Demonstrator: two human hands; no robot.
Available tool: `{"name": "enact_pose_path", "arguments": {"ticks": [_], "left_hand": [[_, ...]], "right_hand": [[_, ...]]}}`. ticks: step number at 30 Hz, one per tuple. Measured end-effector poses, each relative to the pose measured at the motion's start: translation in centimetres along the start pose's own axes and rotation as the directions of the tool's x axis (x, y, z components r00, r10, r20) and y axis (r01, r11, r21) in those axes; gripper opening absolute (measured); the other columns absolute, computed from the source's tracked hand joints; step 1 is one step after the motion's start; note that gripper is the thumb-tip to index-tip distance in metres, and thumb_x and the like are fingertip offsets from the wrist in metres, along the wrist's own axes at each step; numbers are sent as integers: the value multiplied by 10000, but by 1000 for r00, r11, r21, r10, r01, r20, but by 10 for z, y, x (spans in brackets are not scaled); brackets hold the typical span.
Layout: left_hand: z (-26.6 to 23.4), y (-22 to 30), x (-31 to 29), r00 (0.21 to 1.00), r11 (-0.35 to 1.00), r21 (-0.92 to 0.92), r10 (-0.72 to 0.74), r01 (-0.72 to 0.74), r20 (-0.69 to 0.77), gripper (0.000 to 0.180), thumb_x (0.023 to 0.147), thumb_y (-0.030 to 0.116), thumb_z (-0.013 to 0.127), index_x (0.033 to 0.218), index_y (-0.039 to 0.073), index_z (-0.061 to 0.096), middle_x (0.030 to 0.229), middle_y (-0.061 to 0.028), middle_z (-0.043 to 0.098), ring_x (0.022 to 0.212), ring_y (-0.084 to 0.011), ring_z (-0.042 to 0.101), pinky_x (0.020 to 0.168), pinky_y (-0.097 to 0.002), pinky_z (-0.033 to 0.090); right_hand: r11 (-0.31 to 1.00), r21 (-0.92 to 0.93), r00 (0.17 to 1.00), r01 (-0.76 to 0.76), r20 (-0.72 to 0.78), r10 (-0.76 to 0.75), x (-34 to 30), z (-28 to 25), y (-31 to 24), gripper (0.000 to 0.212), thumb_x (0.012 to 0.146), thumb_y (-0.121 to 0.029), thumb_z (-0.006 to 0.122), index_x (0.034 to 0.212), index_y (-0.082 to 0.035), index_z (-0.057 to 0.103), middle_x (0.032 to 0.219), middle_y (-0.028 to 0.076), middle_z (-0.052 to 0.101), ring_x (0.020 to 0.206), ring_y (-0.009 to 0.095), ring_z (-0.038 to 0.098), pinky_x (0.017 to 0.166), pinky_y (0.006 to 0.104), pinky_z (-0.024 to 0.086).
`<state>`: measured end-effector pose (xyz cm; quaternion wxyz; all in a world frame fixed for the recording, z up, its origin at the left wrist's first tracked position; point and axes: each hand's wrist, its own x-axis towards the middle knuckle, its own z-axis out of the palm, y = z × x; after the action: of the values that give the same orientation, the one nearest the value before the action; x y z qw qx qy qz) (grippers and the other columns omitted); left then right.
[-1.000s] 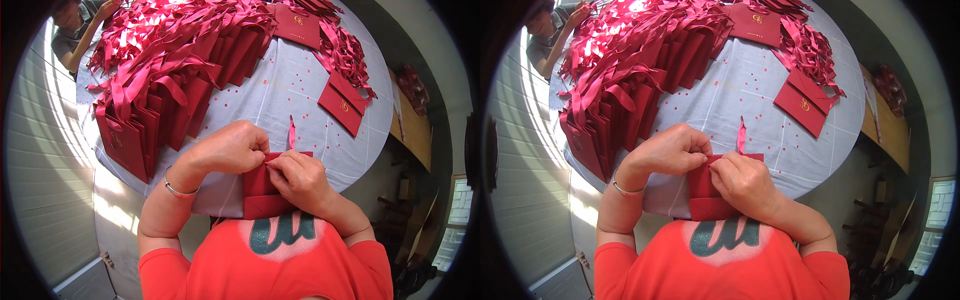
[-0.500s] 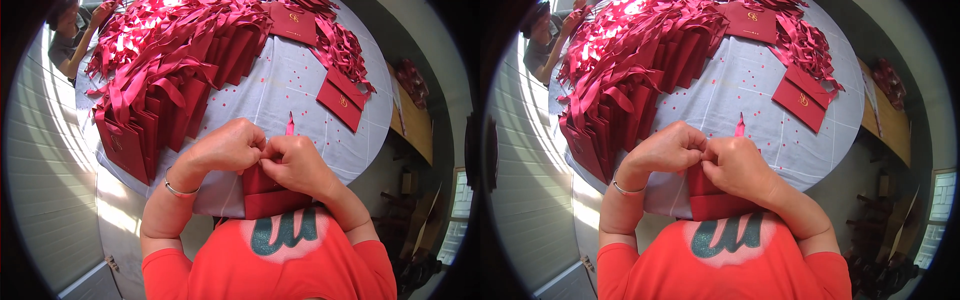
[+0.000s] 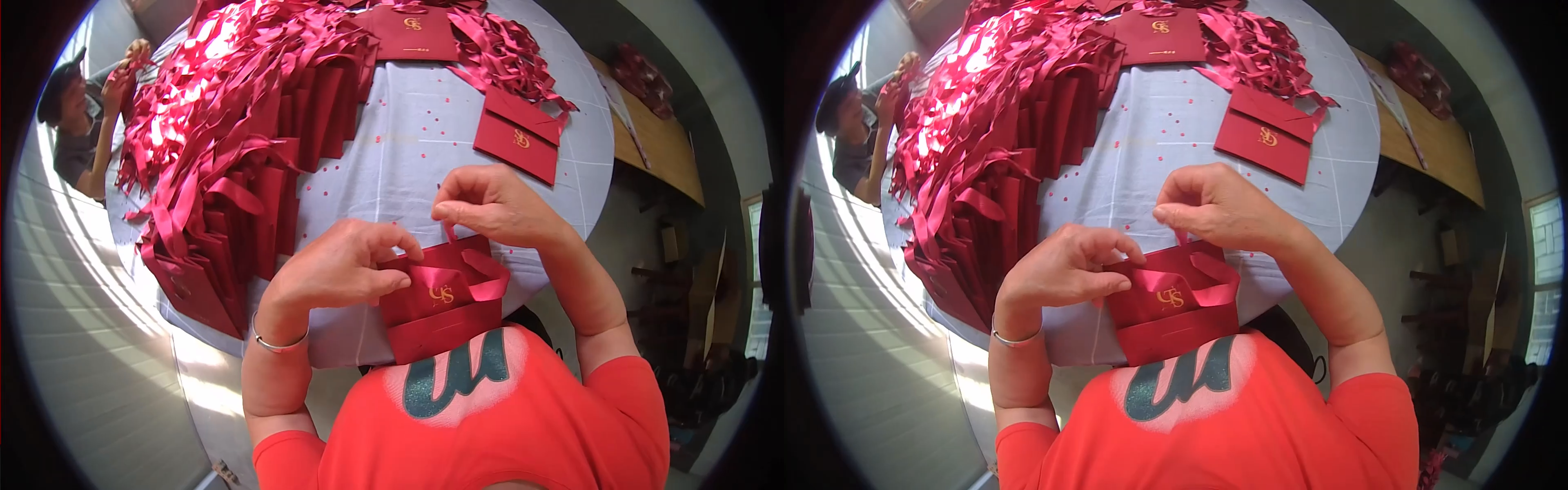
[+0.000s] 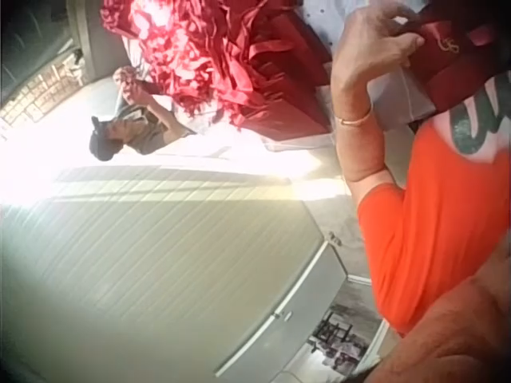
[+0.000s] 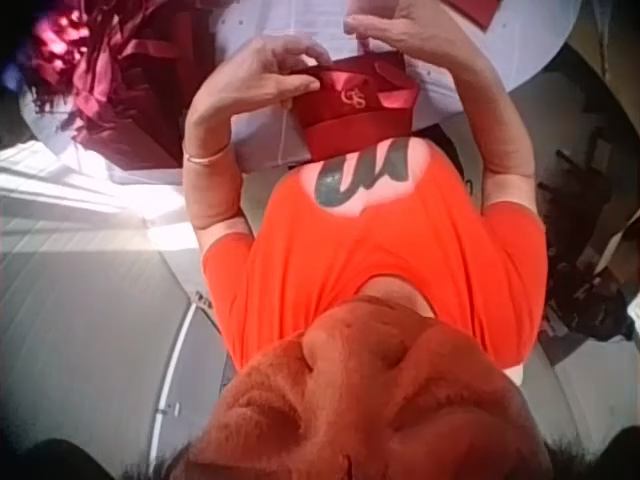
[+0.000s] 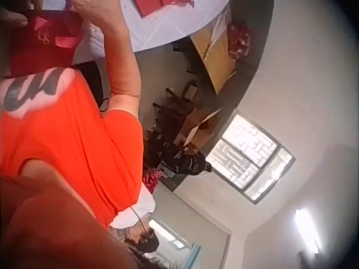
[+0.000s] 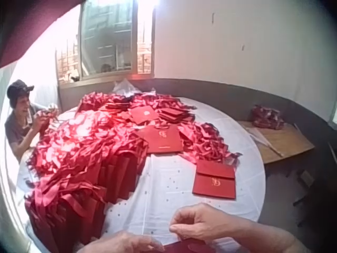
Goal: The person assembles gift bags by threading ribbon handles through slots and folding the flaps by hand.
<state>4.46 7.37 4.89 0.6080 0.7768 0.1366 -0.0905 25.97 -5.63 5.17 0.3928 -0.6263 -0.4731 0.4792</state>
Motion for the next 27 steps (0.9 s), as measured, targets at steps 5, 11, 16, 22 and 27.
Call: {"name": "enact_pose_path", "arguments": {"ticks": [5,11,16,22,27], "left_hand": [[2,0,-1,1000,999,-45,-11,10,-6,164,876,74,732,1026,7,733,700,-7,666,609,-51,582,554,-229,481],[6,-1,-3,1000,1000,-11,14,-14,-22,104,869,64,734,954,7,748,663,-21,661,582,-55,602,547,-236,481],[4,2,-7,999,999,-34,40,-40,1,89,848,10,730,935,-3,743,699,-30,687,653,-72,657,600,-229,518],[0,6,-9,998,997,-64,52,-50,42,100,801,-10,724,900,-7,739,719,-32,697,681,-80,670,635,-238,533],[-1,3,-7,994,993,64,100,-103,45,85,772,6,752,847,-7,712,689,-46,684,681,-70,672,607,-240,517]], "right_hand": [[973,-201,985,112,155,-81,3,7,-1,104,879,-70,674,938,15,684,805,39,684,739,89,622,683,261,519],[947,-264,913,184,402,-66,28,10,-7,234,868,-73,656,1089,2,677,957,116,728,875,184,681,767,309,538],[956,-292,745,27,644,176,54,14,-10,330,870,-139,672,1173,-10,645,960,86,714,838,163,643,697,300,511],[969,-171,662,-181,707,249,66,24,-4,428,781,-143,772,1156,12,636,851,42,704,708,122,603,557,274,445],[976,-130,690,-173,691,214,67,25,3,426,759,-105,774,1142,21,636,833,39,701,670,113,585,536,263,428]]}}
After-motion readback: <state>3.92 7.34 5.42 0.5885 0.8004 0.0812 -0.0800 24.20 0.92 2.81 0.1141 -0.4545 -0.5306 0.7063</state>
